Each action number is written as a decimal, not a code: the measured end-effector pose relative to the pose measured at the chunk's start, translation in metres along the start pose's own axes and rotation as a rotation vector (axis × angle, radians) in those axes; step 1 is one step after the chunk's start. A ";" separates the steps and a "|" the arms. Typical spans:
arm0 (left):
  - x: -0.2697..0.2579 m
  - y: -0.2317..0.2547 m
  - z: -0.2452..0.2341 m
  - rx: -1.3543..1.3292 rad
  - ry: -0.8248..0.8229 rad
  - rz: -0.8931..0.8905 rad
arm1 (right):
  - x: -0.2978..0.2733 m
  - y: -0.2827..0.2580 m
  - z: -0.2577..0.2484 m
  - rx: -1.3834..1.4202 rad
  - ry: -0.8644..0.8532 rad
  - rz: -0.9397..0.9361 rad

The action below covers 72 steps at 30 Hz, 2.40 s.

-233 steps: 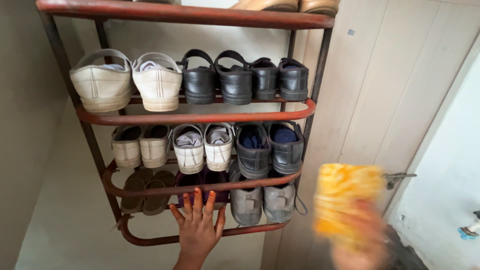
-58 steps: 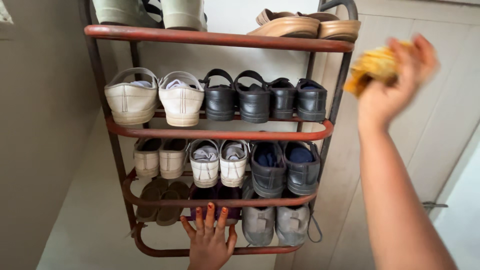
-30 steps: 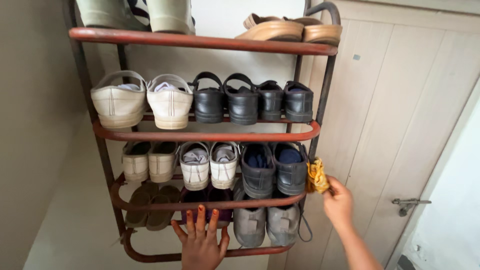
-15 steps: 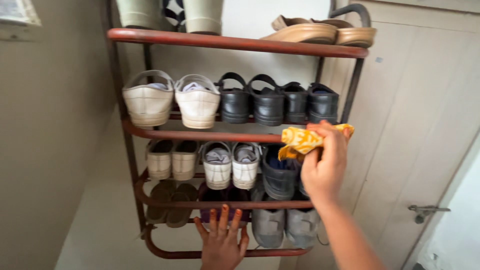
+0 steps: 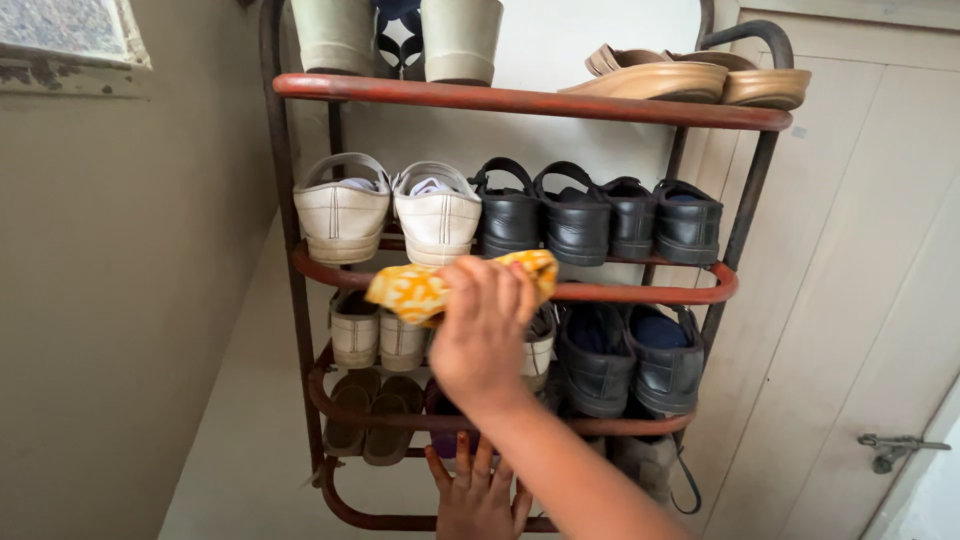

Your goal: The person places socks into shoes on a multi-tier shoe rack, then wipes the metal frame of the rack with a yellow cloth. The person handles the shoes and socks by hand and uses the cloth to clean the rack surfaces.

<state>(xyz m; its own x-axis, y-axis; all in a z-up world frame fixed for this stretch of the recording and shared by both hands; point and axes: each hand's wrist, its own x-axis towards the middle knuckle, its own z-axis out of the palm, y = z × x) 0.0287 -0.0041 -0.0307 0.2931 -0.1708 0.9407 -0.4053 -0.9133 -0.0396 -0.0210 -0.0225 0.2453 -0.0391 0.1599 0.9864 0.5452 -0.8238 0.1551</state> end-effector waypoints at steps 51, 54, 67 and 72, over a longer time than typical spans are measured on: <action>-0.022 -0.012 -0.017 -0.210 0.296 -0.092 | -0.097 0.040 -0.122 0.318 -0.588 -0.010; -0.011 -0.010 -0.018 -0.167 0.238 -0.171 | -0.104 0.052 -0.133 0.290 -0.621 0.064; 0.022 -0.057 -0.060 0.044 -0.022 -0.404 | -0.137 0.121 -0.205 0.283 0.056 0.372; 0.029 -0.062 -0.062 0.082 0.103 -0.317 | -0.149 0.149 -0.212 -0.168 0.153 0.538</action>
<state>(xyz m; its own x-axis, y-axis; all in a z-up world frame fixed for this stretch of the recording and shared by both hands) 0.0085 0.0702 0.0203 0.3023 0.1610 0.9395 -0.2354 -0.9425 0.2372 -0.1118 -0.2843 0.1332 0.0795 -0.3747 0.9237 0.3824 -0.8443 -0.3754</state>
